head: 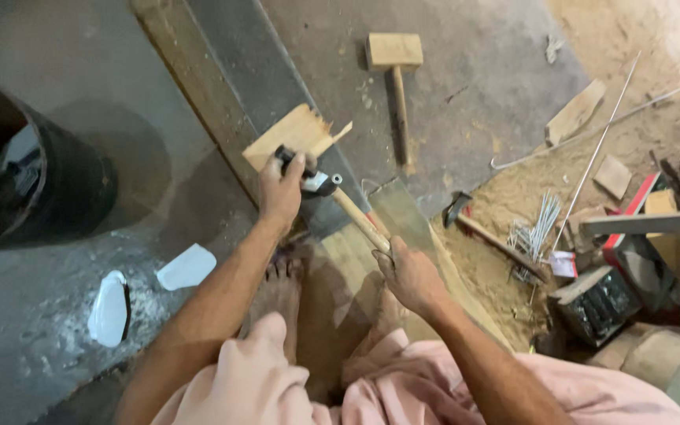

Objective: The person sits on the floor and trims white insole-shaped pieces with shears, cutting excess material from their edges. They then place a trimmed piece on a metal form and hammer it with a mallet, and stack the finished pieces in a pile.

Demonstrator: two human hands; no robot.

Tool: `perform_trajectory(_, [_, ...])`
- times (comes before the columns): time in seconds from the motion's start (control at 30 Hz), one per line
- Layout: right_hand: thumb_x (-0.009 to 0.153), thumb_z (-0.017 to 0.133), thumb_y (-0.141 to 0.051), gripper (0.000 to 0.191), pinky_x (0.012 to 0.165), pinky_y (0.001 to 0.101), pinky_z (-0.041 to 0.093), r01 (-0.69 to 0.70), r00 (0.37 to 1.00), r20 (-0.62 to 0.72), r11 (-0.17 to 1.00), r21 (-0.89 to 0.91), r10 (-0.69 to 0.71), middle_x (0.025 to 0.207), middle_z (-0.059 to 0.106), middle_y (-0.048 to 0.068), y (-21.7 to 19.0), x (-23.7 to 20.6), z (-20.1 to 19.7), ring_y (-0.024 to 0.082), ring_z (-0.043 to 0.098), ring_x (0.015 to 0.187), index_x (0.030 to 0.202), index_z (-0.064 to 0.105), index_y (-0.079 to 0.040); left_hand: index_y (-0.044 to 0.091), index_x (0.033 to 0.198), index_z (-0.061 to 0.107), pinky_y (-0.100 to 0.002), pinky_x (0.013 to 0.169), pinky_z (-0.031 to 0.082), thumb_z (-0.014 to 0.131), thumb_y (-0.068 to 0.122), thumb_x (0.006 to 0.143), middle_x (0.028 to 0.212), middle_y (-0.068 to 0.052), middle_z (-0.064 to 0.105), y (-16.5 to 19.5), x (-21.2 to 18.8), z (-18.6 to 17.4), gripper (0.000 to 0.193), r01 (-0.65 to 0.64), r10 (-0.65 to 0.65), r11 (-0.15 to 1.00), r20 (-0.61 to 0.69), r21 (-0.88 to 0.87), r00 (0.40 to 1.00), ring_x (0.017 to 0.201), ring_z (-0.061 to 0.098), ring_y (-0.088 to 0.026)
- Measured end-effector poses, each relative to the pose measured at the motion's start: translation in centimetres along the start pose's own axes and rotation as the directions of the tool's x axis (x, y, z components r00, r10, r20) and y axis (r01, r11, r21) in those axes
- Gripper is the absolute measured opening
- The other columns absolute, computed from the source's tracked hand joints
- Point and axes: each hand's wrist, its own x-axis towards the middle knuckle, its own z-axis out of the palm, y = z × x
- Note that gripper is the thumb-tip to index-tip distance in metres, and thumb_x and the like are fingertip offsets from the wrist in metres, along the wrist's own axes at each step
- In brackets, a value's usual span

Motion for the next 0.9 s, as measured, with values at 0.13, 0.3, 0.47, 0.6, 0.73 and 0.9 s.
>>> perform_trajectory(0.13, [0.097,0.063,-0.036,0.034,0.063,0.0584,0.047,-0.040,0.999,-0.026,0.999,0.024,0.041,0.069,0.064,0.029,0.4,0.4,0.2,0.050,0.064,0.069,0.098,0.051,-0.005,0.004,0.104,0.067,-0.025,0.073,0.053,0.059,0.019,0.103,0.096,-0.001,0.073,0.8,-0.1,0.1,0.017,-0.007,0.008,1.000,0.024,-0.017,1.000,0.084,0.064,-0.008])
perform_trajectory(0.3, [0.096,0.061,-0.035,0.033,0.064,0.0603,0.047,-0.019,1.000,0.021,1.000,-0.019,0.020,0.072,0.065,0.029,0.1,1.0,-1.0,0.051,0.063,0.071,0.101,0.050,-0.004,0.004,0.105,0.068,-0.026,0.076,0.054,0.059,0.015,0.103,0.096,-0.001,0.073,1.1,0.1,0.5,0.014,0.021,-0.022,1.000,0.016,0.013,1.000,0.086,0.066,-0.009])
perform_trajectory(0.47, [0.096,0.057,-0.041,0.037,0.065,0.0589,0.048,-0.079,0.992,0.090,0.995,-0.058,0.084,0.072,0.066,0.027,0.8,2.2,-0.6,0.049,0.065,0.071,0.099,0.051,-0.005,0.005,0.105,0.066,-0.026,0.079,0.054,0.059,0.012,0.102,0.098,0.000,0.071,1.1,-0.2,0.9,0.011,-0.064,0.062,0.998,0.056,0.022,0.997,0.089,0.064,-0.008])
perform_trajectory(0.6, [0.098,0.055,-0.044,0.042,0.067,0.0559,0.049,-0.009,0.976,0.216,0.999,-0.049,0.019,0.074,0.065,0.028,3.4,1.1,-1.7,0.048,0.064,0.072,0.096,0.054,-0.003,0.002,0.095,0.066,-0.028,0.074,0.052,0.067,0.015,0.100,0.090,-0.005,0.068,3.1,0.3,1.3,0.015,0.027,-0.047,0.964,0.067,0.263,0.997,0.082,0.061,-0.011])
perform_trajectory(0.73, [0.095,0.056,-0.048,0.043,0.070,0.0531,0.051,-0.067,0.899,0.433,0.998,-0.012,0.065,0.078,0.069,0.024,6.7,-1.1,-2.9,0.044,0.067,0.076,0.101,0.067,-0.007,0.002,0.089,0.074,-0.035,0.070,0.051,0.079,0.017,0.086,0.087,-0.014,0.069,6.4,2.6,0.9,0.016,-0.282,-0.005,0.733,0.420,0.619,0.908,0.078,0.064,-0.023])
perform_trajectory(0.9, [0.098,0.055,-0.050,0.044,0.081,0.0538,0.051,-0.097,0.836,0.498,0.954,-0.282,0.232,0.090,0.070,0.021,8.9,-2.0,0.2,0.042,0.067,0.089,0.103,0.070,-0.009,0.011,0.087,0.078,-0.047,0.068,0.057,0.069,0.008,0.078,0.102,-0.016,0.068,7.0,5.0,2.3,0.013,-0.716,-0.201,-0.070,0.694,0.694,0.692,0.083,0.072,-0.036])
